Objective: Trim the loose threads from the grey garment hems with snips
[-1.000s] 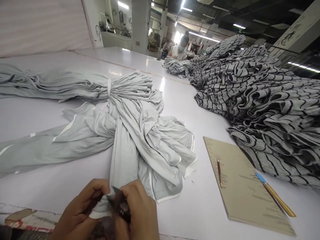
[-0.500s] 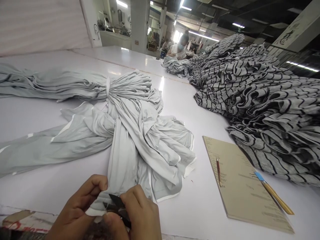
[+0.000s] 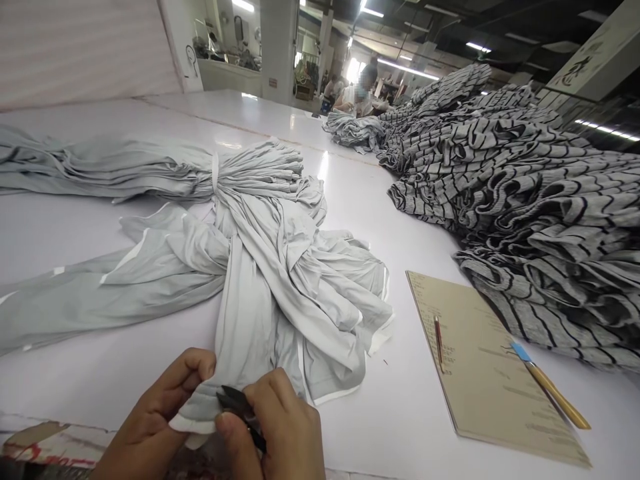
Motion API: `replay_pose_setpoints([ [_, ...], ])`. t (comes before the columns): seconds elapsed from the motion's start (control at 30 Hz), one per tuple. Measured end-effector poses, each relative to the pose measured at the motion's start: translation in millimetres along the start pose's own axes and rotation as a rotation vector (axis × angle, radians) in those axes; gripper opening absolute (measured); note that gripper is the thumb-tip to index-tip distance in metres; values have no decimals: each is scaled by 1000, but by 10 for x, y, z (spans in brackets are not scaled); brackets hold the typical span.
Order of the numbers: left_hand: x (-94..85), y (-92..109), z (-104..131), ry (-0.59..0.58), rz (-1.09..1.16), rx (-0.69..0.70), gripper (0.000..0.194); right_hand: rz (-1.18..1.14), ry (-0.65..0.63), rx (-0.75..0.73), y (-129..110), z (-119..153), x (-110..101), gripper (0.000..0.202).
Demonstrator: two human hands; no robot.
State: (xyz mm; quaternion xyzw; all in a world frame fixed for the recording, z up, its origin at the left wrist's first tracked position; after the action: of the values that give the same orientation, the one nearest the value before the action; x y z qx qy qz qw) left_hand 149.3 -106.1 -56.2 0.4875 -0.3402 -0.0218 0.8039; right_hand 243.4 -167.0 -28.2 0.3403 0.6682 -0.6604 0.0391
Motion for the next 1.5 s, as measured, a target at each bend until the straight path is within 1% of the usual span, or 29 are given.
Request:
replay_pose_setpoints([
  [0.17, -51, -5, 6, -6, -56, -6, 27, 10, -38, -11, -23, -27, 30, 18],
  [0.27, -86, 39, -11, -14, -139, 38, 23, 62, -30, -37, -38, -29, 17, 17],
  [0.33, -86, 70, -26, -45, -179, 69, 19, 111, -15, -68, -49, -18, 4, 16],
  [0.43, -84, 77, -44, -95, -213, 72, 14, 185, 16, -104, -53, 6, -12, 16],
  [0.57, -80, 94, -65, -132, -247, 93, 12, 158, 4, -104, -43, 13, -3, 16],
  [0.67, -59, 134, -76, -126, -258, 128, 17, 75, -10, -59, -21, -9, -24, 19],
  [0.8, -17, 138, -77, -111, -220, 93, 30, -27, -55, -7, 1, -24, -41, 19],
  [0.93, -9, 113, -64, -110, -174, 44, 29, 7, -73, -19, -4, -3, -10, 17],
  [1.03, -34, 54, -34, -94, -155, 0, 26, 14, -76, -38, 11, 12, 30, 17],
  [1.13, -46, 16, 8, -67, -116, -1, 27, -21, -24, -81, 29, 5, 19, 13],
  [1.2, -68, 65, 16, -34, -157, 66, 31, -44, 12, -101, 47, -22, -8, 16],
  [1.27, -94, 239, 1, -6, -333, 240, 27, -81, -7, -77, 84, -79, -23, 24],
  [1.3, -96, 357, -9, -1, -461, 350, 21, -110, -11, -47, 110, -116, -49, 26],
  [1.33, -83, 455, -25, -15, -581, 437, 12, -140, 1, 0, 147, -156, -93, 23],
  [1.37, -68, 503, -57, -52, -668, 467, 4, -167, 29, 62, 195, -193, -152, 15],
  [1.4, -64, 497, -107, -103, -702, 432, 12, -180, 75, 130, 248, -221, -223, 8],
  [1.43, -76, 448, -161, -154, -678, 346, 22, -172, 124, 187, 290, -237, -295, 7],
  [1.47, -97, 372, -205, -192, -603, 230, 31, -145, 165, 224, 314, -241, -355, 11],
  [1.5, -123, 285, -232, -206, -497, 107, 36, -105, 193, 233, 313, -235, -400, 13],
])
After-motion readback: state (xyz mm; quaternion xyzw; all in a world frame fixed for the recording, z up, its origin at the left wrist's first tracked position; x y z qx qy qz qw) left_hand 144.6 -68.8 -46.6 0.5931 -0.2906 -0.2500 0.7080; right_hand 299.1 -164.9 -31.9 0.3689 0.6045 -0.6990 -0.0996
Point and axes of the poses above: each hand's wrist, its own z-axis away from the middle knuckle, its own x-axis out of the palm, y = z × x, the point moved 8 cm from there along -z, towards the middle knuckle, and after that the axes turned 10 degrees about x, right-handed, at the moved point
